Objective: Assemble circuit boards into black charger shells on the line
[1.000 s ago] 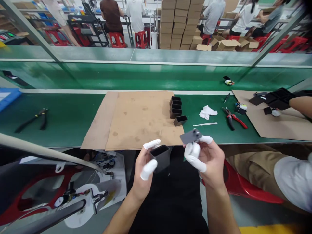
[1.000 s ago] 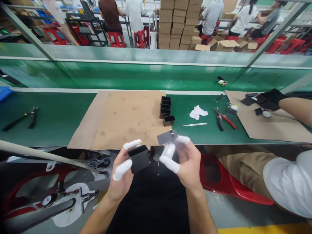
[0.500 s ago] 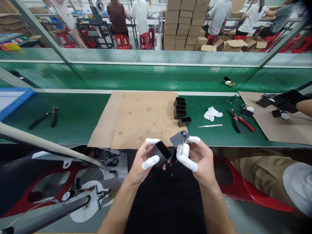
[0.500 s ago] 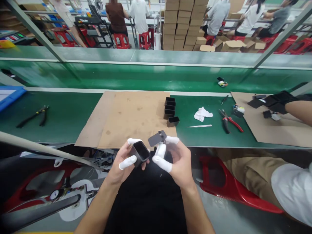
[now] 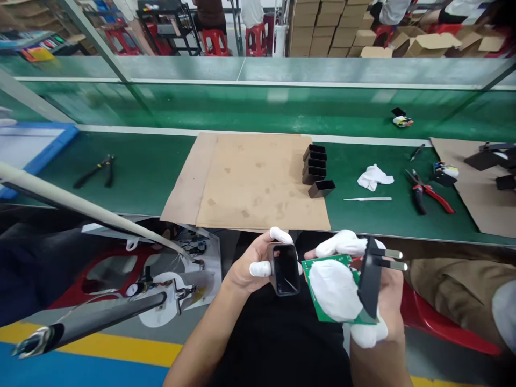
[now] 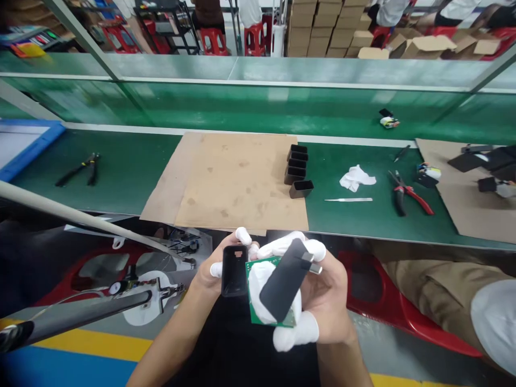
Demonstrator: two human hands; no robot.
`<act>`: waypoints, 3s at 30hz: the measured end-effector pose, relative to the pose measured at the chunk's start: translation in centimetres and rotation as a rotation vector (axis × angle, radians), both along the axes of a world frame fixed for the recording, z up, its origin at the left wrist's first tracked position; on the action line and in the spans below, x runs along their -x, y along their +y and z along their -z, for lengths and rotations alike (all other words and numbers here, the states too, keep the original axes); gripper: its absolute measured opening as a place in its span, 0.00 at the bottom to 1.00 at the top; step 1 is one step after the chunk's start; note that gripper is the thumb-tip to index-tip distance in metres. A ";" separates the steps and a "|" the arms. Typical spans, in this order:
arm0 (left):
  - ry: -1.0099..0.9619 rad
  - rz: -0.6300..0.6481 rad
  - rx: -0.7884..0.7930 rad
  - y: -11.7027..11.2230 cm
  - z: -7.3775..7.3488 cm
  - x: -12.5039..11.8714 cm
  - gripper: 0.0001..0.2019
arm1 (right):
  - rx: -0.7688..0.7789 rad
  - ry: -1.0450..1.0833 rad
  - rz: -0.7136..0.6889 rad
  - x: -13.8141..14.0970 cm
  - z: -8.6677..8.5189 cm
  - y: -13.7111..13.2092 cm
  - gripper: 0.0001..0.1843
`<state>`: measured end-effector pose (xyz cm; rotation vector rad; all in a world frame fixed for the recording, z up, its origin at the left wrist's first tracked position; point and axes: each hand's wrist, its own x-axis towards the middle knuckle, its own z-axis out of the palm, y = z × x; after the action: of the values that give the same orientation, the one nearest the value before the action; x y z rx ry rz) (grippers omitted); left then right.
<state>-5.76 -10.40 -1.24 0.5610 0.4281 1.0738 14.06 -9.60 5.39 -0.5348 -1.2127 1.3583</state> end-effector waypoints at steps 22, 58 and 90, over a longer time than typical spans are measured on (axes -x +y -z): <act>0.000 0.009 -0.063 0.0 -1.1 -0.2 0.26 | -0.268 -0.240 -0.091 -0.3 -0.7 1.1 0.35; 0.026 -0.031 -0.041 0.2 -0.5 -0.1 0.26 | -0.269 -0.345 -0.072 -0.1 -0.4 1.2 0.31; 0.007 -0.014 0.015 -0.1 0.7 -0.3 0.36 | -0.222 -0.405 -0.015 -0.1 0.3 1.2 0.30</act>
<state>-5.46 -10.53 -1.95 0.5491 0.4468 1.0810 14.19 -8.44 5.04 -0.6618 -1.6756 1.1387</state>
